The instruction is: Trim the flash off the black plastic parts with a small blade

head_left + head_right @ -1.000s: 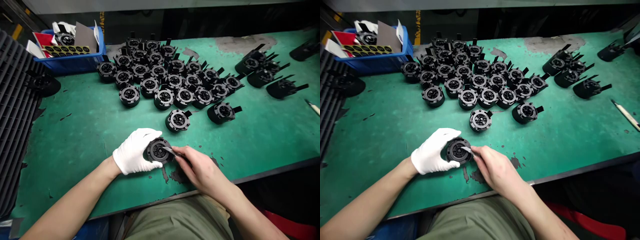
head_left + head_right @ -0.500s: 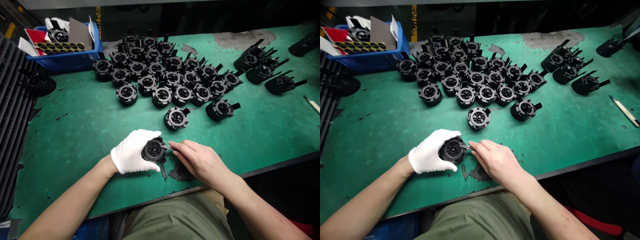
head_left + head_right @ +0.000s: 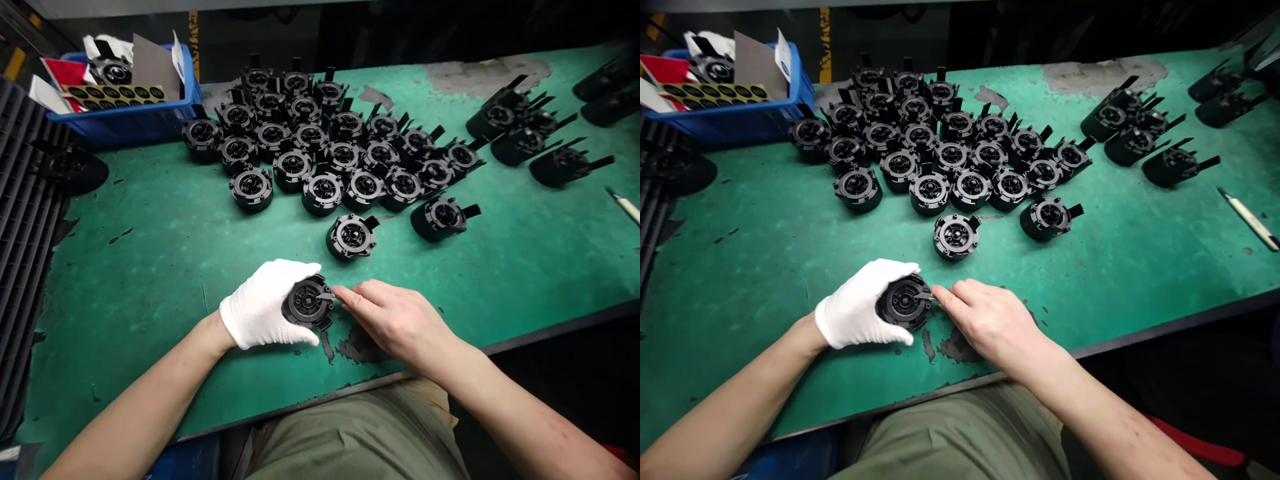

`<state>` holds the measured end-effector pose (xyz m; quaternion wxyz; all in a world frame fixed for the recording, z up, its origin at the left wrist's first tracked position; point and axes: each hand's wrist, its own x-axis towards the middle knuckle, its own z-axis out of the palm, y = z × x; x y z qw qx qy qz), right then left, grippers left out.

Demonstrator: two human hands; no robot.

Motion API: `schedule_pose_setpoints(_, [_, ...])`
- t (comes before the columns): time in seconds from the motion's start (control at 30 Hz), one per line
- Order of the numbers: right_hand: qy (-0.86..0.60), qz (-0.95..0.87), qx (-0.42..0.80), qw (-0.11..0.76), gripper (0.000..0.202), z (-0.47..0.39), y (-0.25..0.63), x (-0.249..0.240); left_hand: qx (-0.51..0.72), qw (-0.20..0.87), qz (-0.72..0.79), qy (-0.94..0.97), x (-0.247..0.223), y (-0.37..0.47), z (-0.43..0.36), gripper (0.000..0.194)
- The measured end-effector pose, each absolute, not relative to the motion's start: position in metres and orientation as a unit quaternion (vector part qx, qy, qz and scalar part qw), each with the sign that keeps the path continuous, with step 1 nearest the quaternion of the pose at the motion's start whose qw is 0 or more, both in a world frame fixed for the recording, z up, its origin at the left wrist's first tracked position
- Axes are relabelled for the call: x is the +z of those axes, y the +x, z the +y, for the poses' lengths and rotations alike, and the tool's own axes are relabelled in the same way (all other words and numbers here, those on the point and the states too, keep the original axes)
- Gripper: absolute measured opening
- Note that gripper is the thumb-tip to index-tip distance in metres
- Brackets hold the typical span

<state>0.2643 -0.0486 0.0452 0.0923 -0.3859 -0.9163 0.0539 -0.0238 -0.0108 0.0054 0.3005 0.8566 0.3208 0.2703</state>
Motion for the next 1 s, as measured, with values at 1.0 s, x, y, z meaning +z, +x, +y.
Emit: schedule_pose_setpoints(1.0, [-0.162,-0.983,-0.030,0.079,0.026,0.007,0.269,0.062,0.282,0.285,0.307,0.863,0.006,-0.022,-0.009,0.104])
